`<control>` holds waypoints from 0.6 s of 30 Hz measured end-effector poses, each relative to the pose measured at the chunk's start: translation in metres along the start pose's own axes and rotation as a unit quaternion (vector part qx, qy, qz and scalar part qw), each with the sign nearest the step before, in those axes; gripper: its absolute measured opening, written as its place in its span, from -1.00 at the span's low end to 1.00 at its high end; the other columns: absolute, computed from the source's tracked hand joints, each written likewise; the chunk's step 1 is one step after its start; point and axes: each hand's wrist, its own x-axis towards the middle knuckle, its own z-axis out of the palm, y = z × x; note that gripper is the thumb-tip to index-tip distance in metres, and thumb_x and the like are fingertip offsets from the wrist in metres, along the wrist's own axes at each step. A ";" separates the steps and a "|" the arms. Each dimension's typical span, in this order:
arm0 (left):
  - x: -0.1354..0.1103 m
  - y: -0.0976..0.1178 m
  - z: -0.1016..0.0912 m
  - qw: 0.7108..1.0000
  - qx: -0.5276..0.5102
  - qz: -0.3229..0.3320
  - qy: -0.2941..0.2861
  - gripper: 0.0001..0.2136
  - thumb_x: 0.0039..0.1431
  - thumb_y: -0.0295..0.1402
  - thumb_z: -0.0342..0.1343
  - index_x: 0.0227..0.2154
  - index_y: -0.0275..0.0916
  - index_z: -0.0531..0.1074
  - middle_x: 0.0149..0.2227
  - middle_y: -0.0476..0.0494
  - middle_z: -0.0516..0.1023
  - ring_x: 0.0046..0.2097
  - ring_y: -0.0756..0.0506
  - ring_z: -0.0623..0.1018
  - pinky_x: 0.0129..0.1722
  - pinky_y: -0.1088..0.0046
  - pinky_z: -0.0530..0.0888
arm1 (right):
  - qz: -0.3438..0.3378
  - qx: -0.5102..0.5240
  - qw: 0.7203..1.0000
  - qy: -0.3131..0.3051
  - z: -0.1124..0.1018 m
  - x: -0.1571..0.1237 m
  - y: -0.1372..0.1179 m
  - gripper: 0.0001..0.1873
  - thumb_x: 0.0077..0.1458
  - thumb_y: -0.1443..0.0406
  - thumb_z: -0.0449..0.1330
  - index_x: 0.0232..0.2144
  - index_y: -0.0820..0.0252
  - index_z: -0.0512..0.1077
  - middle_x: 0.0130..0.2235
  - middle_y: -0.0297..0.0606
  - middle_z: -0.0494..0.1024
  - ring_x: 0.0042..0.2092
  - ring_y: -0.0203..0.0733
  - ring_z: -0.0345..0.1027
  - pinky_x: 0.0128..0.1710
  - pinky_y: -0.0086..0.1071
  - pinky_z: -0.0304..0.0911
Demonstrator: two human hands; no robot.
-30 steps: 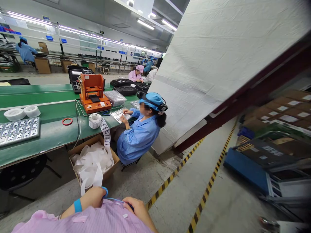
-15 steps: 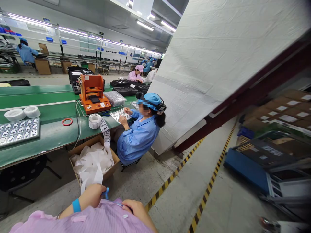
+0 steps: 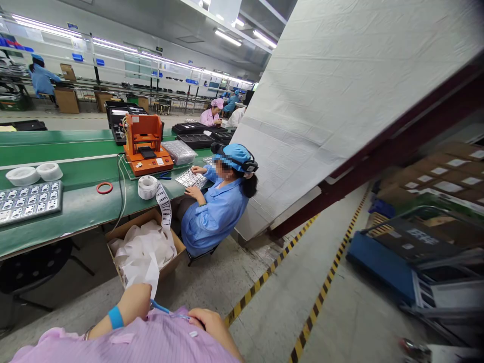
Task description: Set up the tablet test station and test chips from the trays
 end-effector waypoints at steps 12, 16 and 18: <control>0.009 0.011 0.003 0.897 -0.411 0.162 -0.026 -0.55 0.17 0.06 -0.07 -0.21 -0.27 0.34 -0.16 -0.25 0.58 -0.15 -0.10 0.57 -0.19 0.45 0.45 | -0.020 -0.008 1.000 -0.019 -0.001 0.008 0.003 -0.57 0.14 0.12 -0.01 -0.22 0.17 0.59 -0.23 -0.10 0.62 -0.17 0.00 0.45 -0.18 -0.29 0.25; 0.010 0.013 0.005 0.878 -0.432 0.204 0.009 -0.52 0.16 0.00 0.01 -0.05 -0.28 0.39 0.03 -0.29 0.51 0.07 -0.17 0.47 0.04 0.38 0.36 | -0.053 0.037 0.998 0.002 -0.005 0.004 -0.006 -0.52 0.20 0.03 -0.03 -0.23 0.19 0.57 -0.25 -0.10 0.60 -0.18 -0.04 0.44 -0.18 -0.30 0.24; 0.011 0.013 0.009 0.912 -0.359 0.193 0.044 -0.57 0.19 -0.09 -0.01 0.00 -0.26 0.41 0.06 -0.25 0.49 0.08 -0.19 0.45 0.07 0.36 0.33 | -0.071 0.082 0.993 0.037 -0.007 0.000 -0.012 -0.50 0.21 -0.02 -0.02 -0.26 0.18 0.56 -0.28 -0.14 0.59 -0.22 -0.10 0.43 -0.20 -0.34 0.23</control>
